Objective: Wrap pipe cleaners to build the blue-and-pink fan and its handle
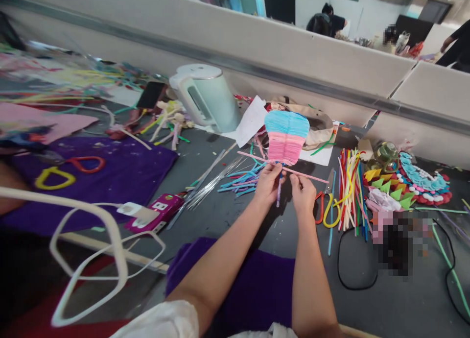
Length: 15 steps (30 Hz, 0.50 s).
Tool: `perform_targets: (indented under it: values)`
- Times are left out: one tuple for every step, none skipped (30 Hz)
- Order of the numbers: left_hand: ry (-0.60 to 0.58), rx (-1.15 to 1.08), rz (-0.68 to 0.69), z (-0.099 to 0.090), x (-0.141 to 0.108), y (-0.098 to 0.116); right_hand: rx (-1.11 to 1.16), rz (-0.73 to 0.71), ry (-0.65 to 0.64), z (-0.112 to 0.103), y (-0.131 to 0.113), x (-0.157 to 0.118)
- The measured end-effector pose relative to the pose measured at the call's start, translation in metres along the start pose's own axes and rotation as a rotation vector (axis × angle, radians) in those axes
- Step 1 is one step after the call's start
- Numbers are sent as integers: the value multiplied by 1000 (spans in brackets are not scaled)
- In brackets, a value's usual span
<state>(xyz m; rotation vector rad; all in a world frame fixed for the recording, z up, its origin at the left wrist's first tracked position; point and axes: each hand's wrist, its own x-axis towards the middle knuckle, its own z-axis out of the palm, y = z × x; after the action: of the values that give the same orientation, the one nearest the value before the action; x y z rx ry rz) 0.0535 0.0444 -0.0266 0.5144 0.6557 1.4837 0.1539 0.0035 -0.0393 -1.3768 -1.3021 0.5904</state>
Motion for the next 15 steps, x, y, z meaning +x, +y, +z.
perform_targets:
  values:
    - [-10,3,-10,0,0,0,115,71,44,4,2,3]
    - [-19,7,-23,0,-1,-1,222,131,83,7,5,5]
    - [-27,10,-39,0,-2,-2,311,178,116,9,6,8]
    - [-32,11,-56,1,-4,-3,377,214,143,11,8,10]
    - [-36,6,-72,2,-5,-6,423,239,162,11,10,11]
    - [-41,-4,-88,2,-7,-9,451,253,174,10,11,13]
    - [-49,-16,-104,3,-8,-12,465,260,184,8,13,14]
    - [-61,-24,-120,4,-9,-15,471,264,192,6,14,15]
    - [-78,-28,-138,4,-10,-18,474,265,199,4,15,15]
    - [-97,-28,-153,4,-10,-21,473,265,207,1,16,16]
    - [-115,-27,-166,4,-10,-23,469,263,219,0,17,16]
    - [-131,-28,-177,4,-10,-24,459,261,232,-2,17,17]
    - [-139,-32,-184,4,-10,-25,443,257,240,-2,17,17]
    - [-140,-37,-191,4,-10,-25,422,251,243,-3,16,17]
    - [-133,-42,-197,4,-10,-24,398,243,241,-2,15,17]
